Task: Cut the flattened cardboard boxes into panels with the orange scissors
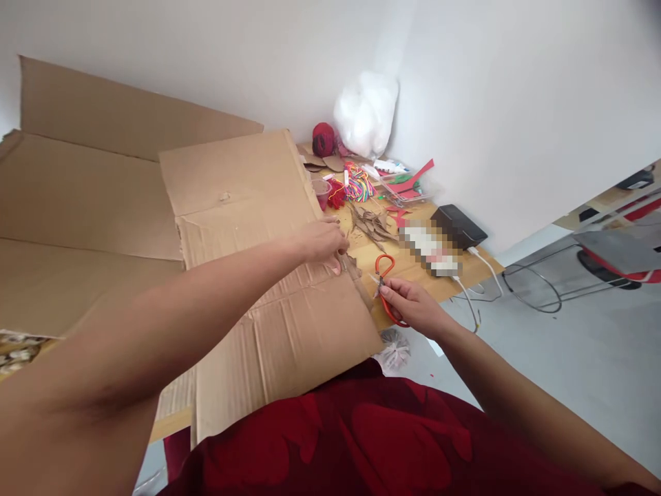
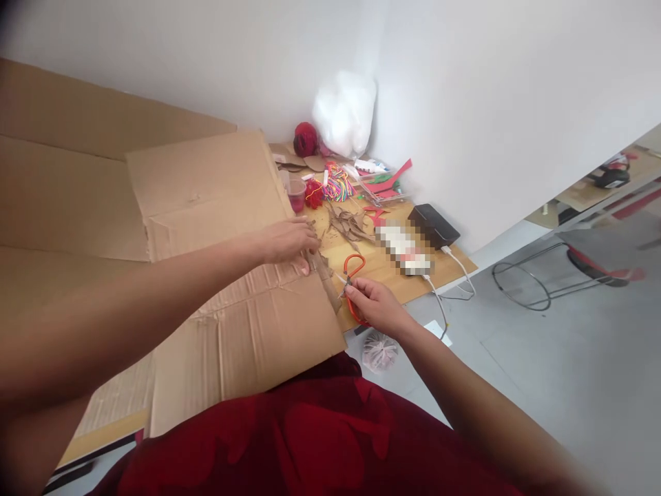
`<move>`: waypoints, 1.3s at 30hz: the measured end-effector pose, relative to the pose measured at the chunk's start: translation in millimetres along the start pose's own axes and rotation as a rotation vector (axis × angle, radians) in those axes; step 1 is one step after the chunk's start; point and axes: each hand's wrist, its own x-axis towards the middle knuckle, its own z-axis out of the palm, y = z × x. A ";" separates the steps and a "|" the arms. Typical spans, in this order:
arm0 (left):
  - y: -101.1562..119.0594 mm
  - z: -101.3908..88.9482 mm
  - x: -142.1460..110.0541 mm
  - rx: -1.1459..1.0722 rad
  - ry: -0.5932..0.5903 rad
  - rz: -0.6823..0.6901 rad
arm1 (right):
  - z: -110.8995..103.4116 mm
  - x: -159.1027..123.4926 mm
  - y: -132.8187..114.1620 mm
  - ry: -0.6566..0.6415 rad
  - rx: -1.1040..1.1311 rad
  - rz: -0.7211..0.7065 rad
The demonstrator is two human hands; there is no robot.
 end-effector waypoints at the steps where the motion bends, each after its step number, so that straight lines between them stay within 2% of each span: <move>1: -3.0 -5.3 -4.1 0.008 -0.002 0.005 | 1.6 0.6 1.3 0.010 0.002 -0.016; 5: -7.6 -34.1 -26.7 0.107 0.083 0.011 | 8.3 5.2 3.9 0.006 0.029 -0.069; 9: -6.5 -77.3 -55.6 0.209 0.177 -0.037 | 12.8 14.0 -2.2 -0.062 -0.084 -0.137; 12: -3.2 -111.9 -78.7 0.257 0.131 -0.187 | 15.0 24.5 -13.4 -0.075 -0.307 -0.256; 15: 1.6 -139.8 -101.5 0.373 0.099 -0.367 | 16.4 35.6 -29.2 0.059 -0.632 -0.391; 17: 3.5 -153.5 -115.9 0.454 0.103 -0.518 | 17.4 39.9 -41.6 0.155 -0.736 -0.467; 18: 3.8 -159.3 -122.9 0.485 0.105 -0.600 | 18.3 40.5 -48.0 0.158 -0.704 -0.513; 19: 3.9 -164.6 -129.9 0.503 0.113 -0.678 | 20.0 40.0 -54.4 0.107 -0.616 -0.563; 21: 4.7 -174.1 -144.1 0.492 0.150 -0.818 | 26.5 36.6 -66.3 -0.086 -0.319 -0.620; 23: 8.8 -181.8 -159.0 0.447 0.209 -0.899 | 37.1 32.1 -76.8 -0.257 0.045 -0.589; 25: 16.9 -186.5 -174.1 0.399 0.273 -0.957 | 49.7 29.0 -86.1 -0.267 0.313 -0.487; 28: 31.2 -185.6 -194.8 0.272 0.402 -0.978 | 65.3 28.6 -98.6 -0.197 0.556 -0.345; 33: 45.2 -172.2 -215.9 -0.020 0.659 -0.930 | 85.6 34.3 -112.5 -0.169 0.639 -0.284; 36: 53.4 -166.5 -221.3 -0.136 0.803 -0.879 | 103.7 36.5 -116.2 -0.236 0.624 -0.251; 39: 63.2 -163.6 -225.8 -0.198 0.871 -0.864 | 121.9 35.7 -118.8 -0.344 0.646 -0.197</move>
